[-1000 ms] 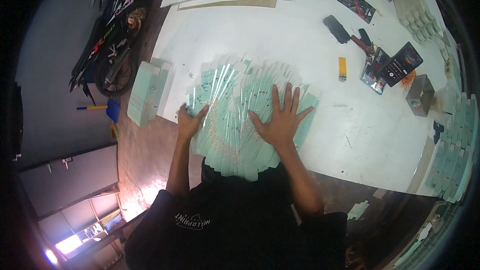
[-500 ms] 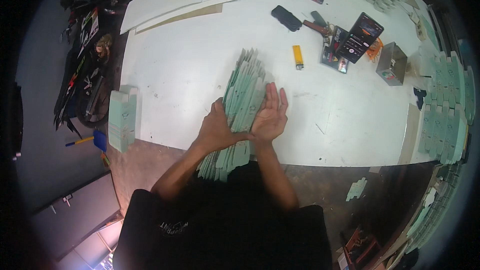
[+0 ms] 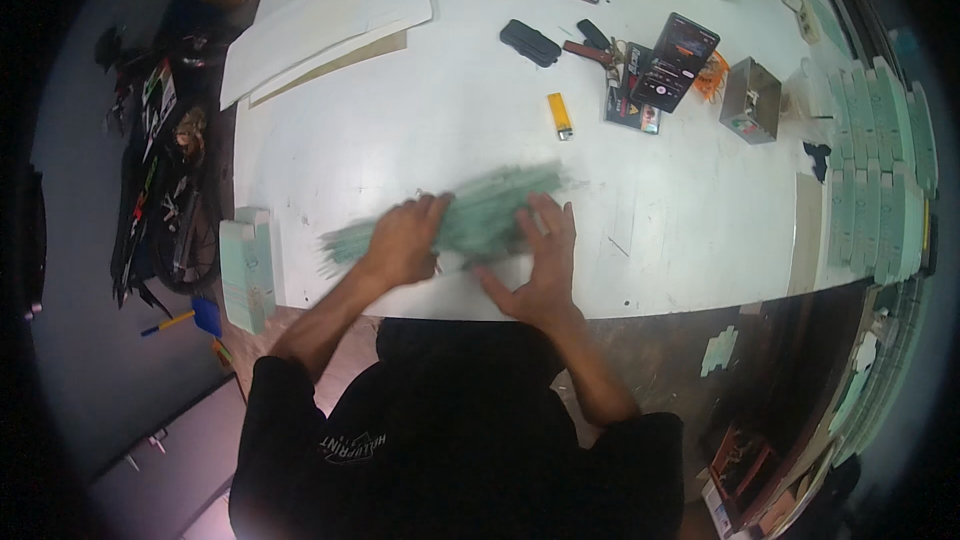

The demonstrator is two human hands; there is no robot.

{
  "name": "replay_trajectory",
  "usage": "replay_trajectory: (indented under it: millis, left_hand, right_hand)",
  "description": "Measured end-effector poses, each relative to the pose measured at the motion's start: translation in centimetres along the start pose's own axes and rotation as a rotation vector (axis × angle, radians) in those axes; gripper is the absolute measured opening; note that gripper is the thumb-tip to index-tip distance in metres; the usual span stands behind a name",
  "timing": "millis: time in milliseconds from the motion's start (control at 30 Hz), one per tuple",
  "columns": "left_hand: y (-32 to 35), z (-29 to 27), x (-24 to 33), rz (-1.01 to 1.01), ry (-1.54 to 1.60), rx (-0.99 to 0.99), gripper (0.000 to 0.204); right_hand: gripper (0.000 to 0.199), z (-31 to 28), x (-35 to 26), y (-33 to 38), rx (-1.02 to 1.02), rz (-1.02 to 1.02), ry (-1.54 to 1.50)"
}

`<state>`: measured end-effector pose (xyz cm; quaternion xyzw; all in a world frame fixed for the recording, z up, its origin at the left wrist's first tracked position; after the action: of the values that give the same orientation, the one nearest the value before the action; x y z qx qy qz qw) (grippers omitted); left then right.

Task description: The person gathers and aligns a stack of light green paper sheets on a white table, then separates and restacks them. The person also moves white paper sheets aside and handles a small box on the table.

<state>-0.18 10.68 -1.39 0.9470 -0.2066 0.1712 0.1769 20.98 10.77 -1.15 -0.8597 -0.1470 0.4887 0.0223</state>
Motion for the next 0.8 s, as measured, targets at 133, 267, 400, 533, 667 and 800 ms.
replay_trajectory:
  millis: [133,267,400,533,667,800]
  left_hand:
    - [1.1,2.1,4.5,0.113,-0.030,0.014,0.091]
    - [2.4,4.0,6.0,0.154,-0.112,0.166,0.077]
    - [2.0,4.3,5.3,0.150,-0.071,0.153,0.066]
    - [0.8,2.0,3.2,0.206,0.034,0.128,0.058]
    - [1.6,0.0,4.0,0.252,-0.139,0.158,0.071]
    - [1.7,3.4,3.6,0.194,-0.099,0.077,0.095]
  right_hand:
    - [0.099,0.4,-3.2,-1.1,-0.411,-0.102,0.468]
    - [0.098,1.2,-0.9,0.5,-0.661,-0.029,0.647]
    - [0.087,2.6,1.4,1.6,-0.620,-0.119,0.630]
    - [0.075,2.8,0.3,-1.6,-0.644,-0.031,0.526]
    - [0.084,1.1,-3.3,-1.3,-0.471,-0.124,0.613]
    - [0.097,3.3,0.1,1.3,-0.597,-0.028,0.598]
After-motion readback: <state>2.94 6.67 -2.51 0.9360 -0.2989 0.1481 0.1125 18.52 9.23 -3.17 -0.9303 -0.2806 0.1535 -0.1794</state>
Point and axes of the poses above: each hand's wrist, its own y-axis away from the middle knuckle, its own z-axis out of the palm, x = y × z, the point moved 5 cm from there along -y, towards the middle knuckle, and after that the axes turned 14 degrees about z, right-handed, at the moved point
